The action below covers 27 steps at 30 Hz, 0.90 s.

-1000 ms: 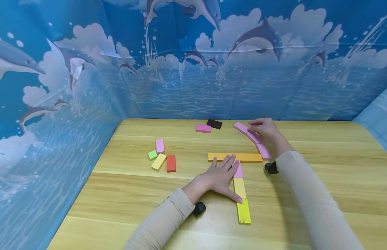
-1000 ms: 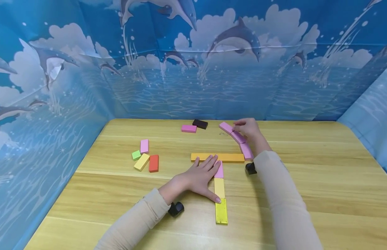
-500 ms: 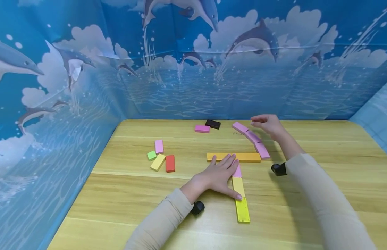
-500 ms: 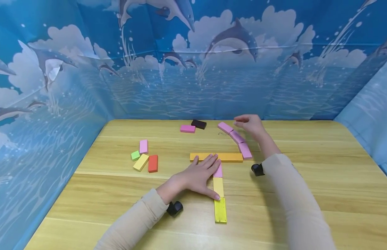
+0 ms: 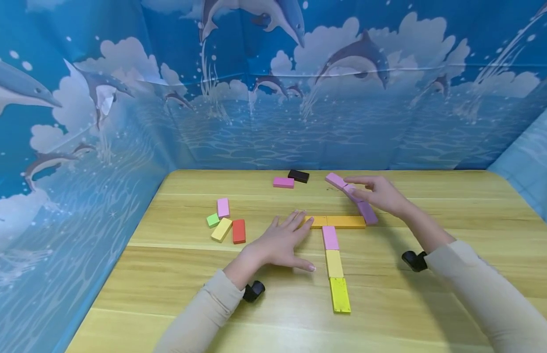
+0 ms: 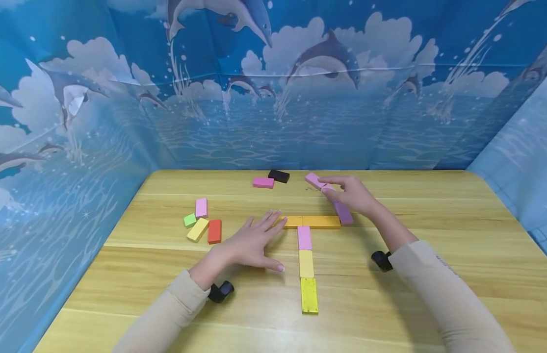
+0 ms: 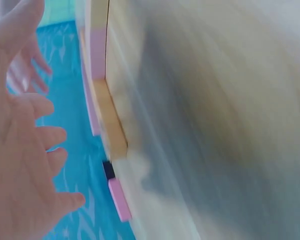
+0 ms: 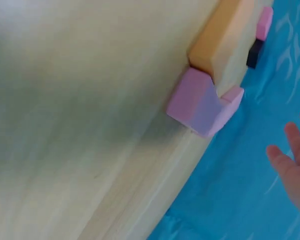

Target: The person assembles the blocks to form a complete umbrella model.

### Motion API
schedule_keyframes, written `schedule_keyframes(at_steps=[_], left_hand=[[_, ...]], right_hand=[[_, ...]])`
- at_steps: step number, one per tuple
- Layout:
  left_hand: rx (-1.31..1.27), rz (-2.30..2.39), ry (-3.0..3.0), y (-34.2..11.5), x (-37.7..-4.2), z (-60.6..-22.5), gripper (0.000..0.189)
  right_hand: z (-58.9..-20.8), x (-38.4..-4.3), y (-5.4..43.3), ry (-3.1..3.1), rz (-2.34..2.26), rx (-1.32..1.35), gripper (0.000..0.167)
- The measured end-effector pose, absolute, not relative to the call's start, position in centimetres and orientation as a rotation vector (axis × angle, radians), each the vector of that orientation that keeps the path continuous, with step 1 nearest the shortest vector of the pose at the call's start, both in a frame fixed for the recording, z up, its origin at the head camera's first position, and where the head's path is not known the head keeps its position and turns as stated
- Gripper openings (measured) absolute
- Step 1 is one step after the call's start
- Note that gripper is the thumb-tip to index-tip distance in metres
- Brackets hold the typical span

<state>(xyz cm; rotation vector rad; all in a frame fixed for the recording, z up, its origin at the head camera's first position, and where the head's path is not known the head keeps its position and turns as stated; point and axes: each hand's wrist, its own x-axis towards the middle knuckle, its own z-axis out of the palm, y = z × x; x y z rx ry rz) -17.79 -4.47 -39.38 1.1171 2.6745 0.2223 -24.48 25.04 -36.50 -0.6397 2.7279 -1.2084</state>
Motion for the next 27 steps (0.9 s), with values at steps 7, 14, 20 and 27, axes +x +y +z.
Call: schedule_keyframes(at_steps=[7, 14, 20, 27], left_hand=[[1.026, 0.327, 2.764, -9.2, -17.5, -38.9, 0.104], [0.883, 0.418, 2.854, -13.7, -17.2, -38.9, 0.101], [0.812, 0.481, 2.913, -16.8, -17.5, -39.2, 0.101], [0.719, 0.583, 2.931, -18.9, -18.2, -39.7, 0.099]], right_hand=[[-38.0, -22.2, 23.4, 2.715, -0.949, -1.013, 0.047], [-39.4, -20.5, 21.9, 2.604, -0.695, -1.242, 0.058], [-40.1, -19.9, 21.6, 2.565, -0.639, -1.247, 0.066], [-40.3, -19.4, 21.5, 2.556, -0.578, -1.231, 0.069]])
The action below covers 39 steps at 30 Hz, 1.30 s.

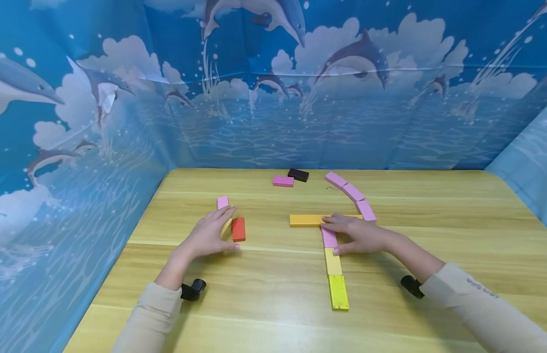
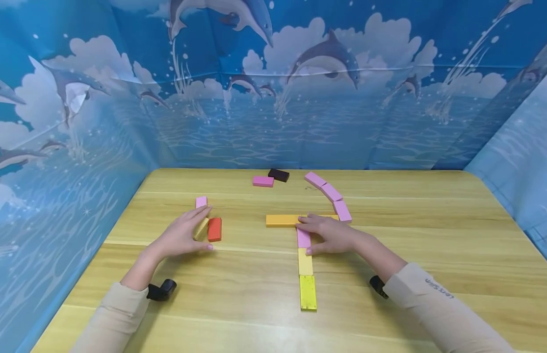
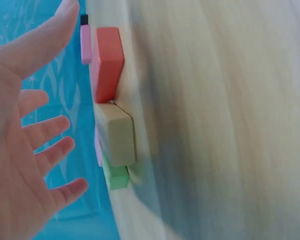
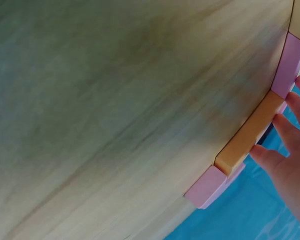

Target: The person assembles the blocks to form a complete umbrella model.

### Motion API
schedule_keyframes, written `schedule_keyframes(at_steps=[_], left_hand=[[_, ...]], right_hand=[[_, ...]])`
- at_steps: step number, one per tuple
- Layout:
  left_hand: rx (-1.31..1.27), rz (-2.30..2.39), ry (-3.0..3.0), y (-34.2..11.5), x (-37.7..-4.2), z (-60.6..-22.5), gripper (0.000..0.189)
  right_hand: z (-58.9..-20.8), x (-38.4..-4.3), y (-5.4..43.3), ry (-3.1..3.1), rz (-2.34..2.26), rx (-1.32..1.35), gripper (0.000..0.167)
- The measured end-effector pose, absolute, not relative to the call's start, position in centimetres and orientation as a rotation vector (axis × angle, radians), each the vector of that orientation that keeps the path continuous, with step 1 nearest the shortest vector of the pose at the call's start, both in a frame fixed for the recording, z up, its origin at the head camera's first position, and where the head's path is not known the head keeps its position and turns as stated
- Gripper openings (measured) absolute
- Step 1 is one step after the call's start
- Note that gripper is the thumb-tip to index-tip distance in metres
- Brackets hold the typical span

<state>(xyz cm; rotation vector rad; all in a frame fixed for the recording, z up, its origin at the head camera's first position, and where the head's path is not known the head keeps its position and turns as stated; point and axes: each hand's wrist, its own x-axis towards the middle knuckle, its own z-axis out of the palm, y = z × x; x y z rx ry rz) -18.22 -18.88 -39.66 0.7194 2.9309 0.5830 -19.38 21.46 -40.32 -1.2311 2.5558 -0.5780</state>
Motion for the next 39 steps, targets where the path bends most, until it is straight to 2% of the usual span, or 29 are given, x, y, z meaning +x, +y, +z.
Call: schedule_keyframes(at_steps=[16, 25, 39], left_hand=[[0.724, 0.517, 2.92, -19.0, -19.9, -41.1, 0.085], [0.708, 0.535, 2.936, -18.5, -20.1, -41.1, 0.071], [0.685, 0.788, 2.904, -17.6, -20.5, -40.8, 0.075]], right_hand=[[-40.3, -19.1, 21.3, 2.567, -0.586, -1.279, 0.066], [-40.3, -19.0, 21.4, 2.556, -0.588, -1.231, 0.067], [-40.4, -19.1, 21.5, 2.548, -0.577, -1.207, 0.068]])
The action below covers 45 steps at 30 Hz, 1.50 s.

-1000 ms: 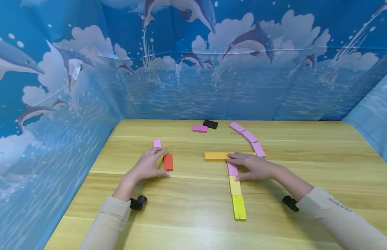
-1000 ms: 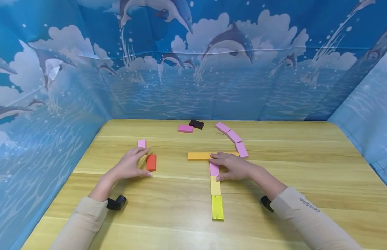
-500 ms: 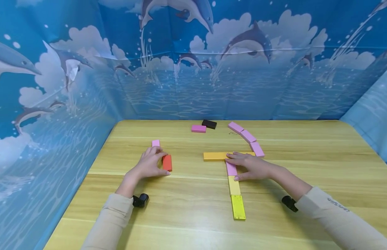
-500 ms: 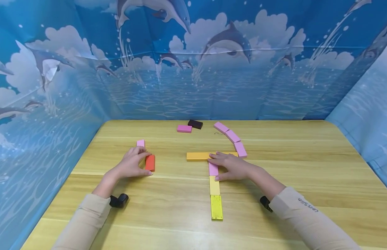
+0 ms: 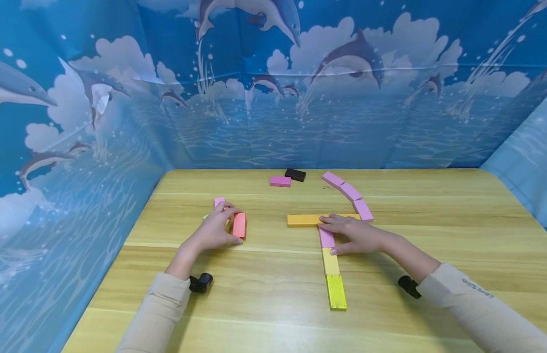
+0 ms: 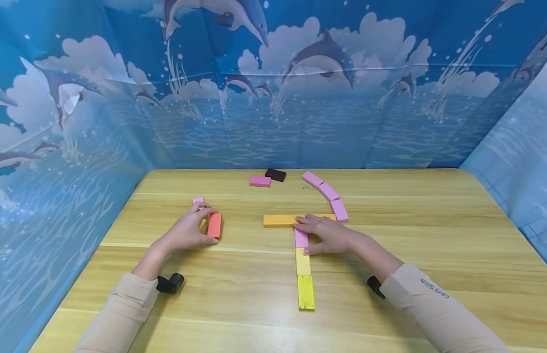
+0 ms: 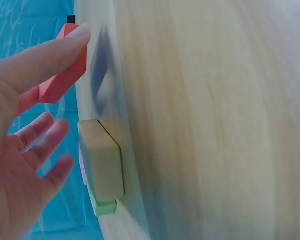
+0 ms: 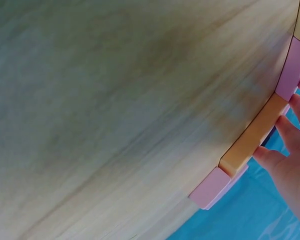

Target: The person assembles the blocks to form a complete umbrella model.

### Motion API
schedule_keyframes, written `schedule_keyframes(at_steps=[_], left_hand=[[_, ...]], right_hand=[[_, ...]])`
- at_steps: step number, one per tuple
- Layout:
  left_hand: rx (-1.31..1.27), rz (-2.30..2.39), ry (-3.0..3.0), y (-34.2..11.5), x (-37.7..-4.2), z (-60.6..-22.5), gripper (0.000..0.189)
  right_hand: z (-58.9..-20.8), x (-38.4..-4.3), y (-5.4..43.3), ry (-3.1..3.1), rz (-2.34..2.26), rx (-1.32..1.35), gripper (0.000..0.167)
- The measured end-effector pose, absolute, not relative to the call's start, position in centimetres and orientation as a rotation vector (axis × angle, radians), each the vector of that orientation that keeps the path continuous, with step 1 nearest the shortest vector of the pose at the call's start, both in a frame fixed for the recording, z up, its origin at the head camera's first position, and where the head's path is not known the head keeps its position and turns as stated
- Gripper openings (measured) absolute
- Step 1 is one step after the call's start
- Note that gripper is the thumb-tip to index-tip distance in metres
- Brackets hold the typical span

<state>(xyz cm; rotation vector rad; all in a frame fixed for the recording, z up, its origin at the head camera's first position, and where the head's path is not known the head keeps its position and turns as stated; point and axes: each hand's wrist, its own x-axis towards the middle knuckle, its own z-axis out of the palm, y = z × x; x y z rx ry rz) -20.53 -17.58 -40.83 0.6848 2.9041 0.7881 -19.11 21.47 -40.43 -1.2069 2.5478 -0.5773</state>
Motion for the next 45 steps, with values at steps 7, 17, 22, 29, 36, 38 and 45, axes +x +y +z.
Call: schedule_keyframes(at_steps=[7, 17, 22, 29, 36, 38, 45], left_hand=[[0.568, 1.187, 2.712, -16.9, -20.9, -40.6, 0.073], [0.371, 1.614, 2.41, -16.0, -21.2, -39.5, 0.077], [0.322, 1.693, 2.338, -15.7, -21.4, -39.3, 0.077], [0.315, 1.69, 2.334, -15.4, -21.5, -39.4, 0.076], [0.321, 1.694, 2.298, -14.6, -21.8, -39.5, 0.074], [0.314, 1.688, 2.29, -14.3, -21.9, -39.5, 0.075], [0.296, 1.699, 2.254, -13.5, -22.3, -40.0, 0.077]], right_hand=[[-40.3, -19.1, 21.5, 2.549, -0.574, -1.212, 0.067], [-40.2, -19.1, 21.5, 2.548, -0.574, -1.2, 0.067], [-40.2, -19.1, 21.5, 2.552, -0.567, -1.201, 0.067], [-40.2, -19.0, 21.4, 2.55, -0.58, -1.198, 0.067], [-40.3, -19.1, 21.5, 2.551, -0.576, -1.194, 0.067], [-40.3, -19.1, 21.5, 2.548, -0.58, -1.192, 0.067], [-40.4, -19.1, 21.5, 2.539, -0.588, -1.191, 0.068]])
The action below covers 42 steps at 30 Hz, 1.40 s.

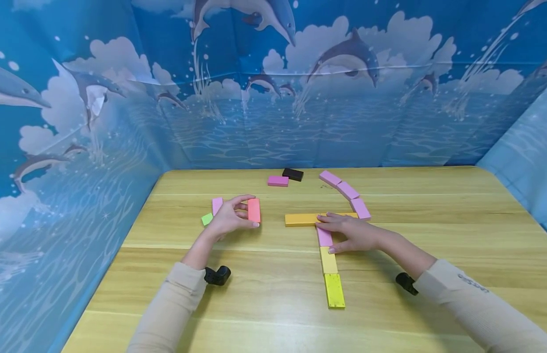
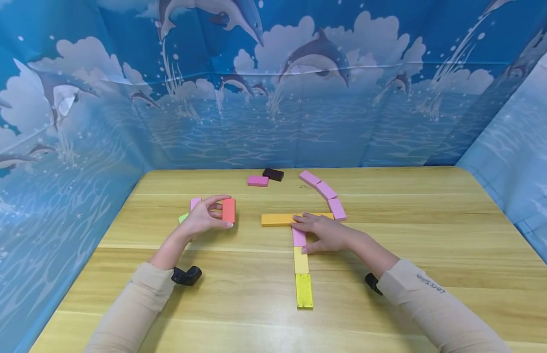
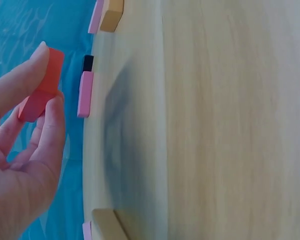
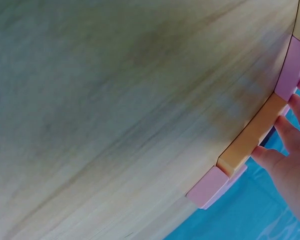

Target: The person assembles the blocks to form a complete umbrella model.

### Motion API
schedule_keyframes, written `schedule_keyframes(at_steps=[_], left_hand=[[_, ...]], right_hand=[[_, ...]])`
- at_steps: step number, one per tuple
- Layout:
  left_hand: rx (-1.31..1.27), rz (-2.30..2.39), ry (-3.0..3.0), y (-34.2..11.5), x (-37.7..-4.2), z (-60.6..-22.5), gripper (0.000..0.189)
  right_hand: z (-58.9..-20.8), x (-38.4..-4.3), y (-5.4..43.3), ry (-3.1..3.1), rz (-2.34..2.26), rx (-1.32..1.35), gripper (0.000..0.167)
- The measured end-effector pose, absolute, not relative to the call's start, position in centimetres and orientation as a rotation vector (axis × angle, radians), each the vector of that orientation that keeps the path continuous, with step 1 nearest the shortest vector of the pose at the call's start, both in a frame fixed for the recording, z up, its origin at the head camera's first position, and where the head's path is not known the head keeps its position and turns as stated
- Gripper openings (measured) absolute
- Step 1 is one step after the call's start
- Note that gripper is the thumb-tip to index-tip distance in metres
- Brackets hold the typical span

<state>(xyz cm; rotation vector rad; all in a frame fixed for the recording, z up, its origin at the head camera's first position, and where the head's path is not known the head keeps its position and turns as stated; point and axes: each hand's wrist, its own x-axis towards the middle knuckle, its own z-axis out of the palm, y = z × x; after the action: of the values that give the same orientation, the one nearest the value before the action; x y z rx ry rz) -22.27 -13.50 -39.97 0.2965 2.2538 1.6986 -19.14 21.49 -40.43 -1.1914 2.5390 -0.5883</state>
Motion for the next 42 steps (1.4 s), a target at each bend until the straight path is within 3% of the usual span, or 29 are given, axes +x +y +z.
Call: schedule_keyframes(at_steps=[32, 42], left_hand=[[0.31, 1.654, 2.245, -8.0, -23.8, -42.1, 0.083], [0.336, 1.585, 2.273, -7.3, -23.9, -42.2, 0.077]], right_hand=[[-40.1, -19.1, 21.3, 2.538, -0.566, -1.181, 0.067], [-40.3, -19.1, 21.4, 2.538, -0.569, -1.172, 0.067]])
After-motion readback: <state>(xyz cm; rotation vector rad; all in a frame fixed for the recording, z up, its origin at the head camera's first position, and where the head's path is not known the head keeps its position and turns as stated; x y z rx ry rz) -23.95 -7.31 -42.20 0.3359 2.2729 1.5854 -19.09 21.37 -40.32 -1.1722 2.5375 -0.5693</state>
